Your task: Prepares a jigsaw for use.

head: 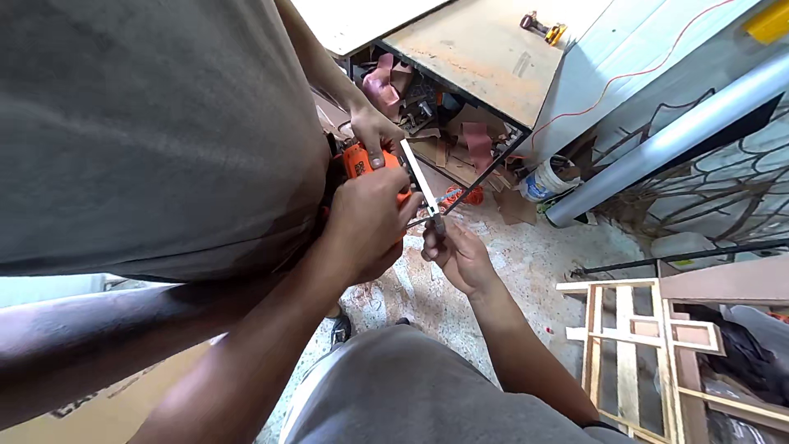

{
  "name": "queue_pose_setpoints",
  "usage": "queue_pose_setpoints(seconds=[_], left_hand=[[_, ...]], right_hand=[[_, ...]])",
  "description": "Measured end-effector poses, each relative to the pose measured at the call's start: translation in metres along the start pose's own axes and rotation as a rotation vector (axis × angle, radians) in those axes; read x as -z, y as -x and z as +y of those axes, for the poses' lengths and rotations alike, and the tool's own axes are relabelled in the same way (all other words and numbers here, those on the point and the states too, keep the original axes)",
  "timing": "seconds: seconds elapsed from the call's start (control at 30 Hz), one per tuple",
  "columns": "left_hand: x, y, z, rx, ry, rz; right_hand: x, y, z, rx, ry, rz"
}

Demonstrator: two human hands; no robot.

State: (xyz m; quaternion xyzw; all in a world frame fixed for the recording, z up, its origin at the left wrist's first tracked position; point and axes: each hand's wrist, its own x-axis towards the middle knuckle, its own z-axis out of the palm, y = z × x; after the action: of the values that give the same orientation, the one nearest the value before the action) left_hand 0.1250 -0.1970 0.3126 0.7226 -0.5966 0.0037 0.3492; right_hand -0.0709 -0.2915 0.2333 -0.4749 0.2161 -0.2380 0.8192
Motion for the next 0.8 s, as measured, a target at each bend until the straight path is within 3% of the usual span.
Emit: queue_pose_setpoints(seconds=[0.07, 0.13, 0.23, 0.33, 0.4, 0.47, 0.6, 0.8], left_hand=[[0.023, 0.046, 0.008, 0.042, 0.178, 0.085], [0.035, 0.112, -0.002, 0.129, 0.467, 0.015], [0.019, 0.207, -0.030, 0.511, 0.821, -0.042], [-0.013, 0.272, -0.058, 0.987, 0.644, -0.096], [-0.029, 0.292, -0.072, 1.108, 0.577, -0.121], [-0.039, 0.294, -0.079, 1.108, 0.547, -0.157], [-0.046, 0.263, -0.081, 0.928, 0.452, -0.306], [-0.049, 0.246, -0.078, 0.859, 0.482, -0.335]], right_hand=[[0.020, -0.005, 0.012, -0.047, 0.031, -0.002], [0.050, -0.008, 0.039, -0.152, 0.162, 0.133], [0.106, -0.004, 0.099, -0.352, 0.347, 0.396], [0.152, 0.026, 0.146, -0.583, 0.364, 0.572], [0.173, 0.047, 0.168, -0.694, 0.329, 0.644], [0.184, 0.063, 0.185, -0.775, 0.321, 0.679], [0.188, 0.074, 0.196, -0.877, 0.398, 0.641], [0.176, 0.066, 0.188, -0.837, 0.438, 0.585]])
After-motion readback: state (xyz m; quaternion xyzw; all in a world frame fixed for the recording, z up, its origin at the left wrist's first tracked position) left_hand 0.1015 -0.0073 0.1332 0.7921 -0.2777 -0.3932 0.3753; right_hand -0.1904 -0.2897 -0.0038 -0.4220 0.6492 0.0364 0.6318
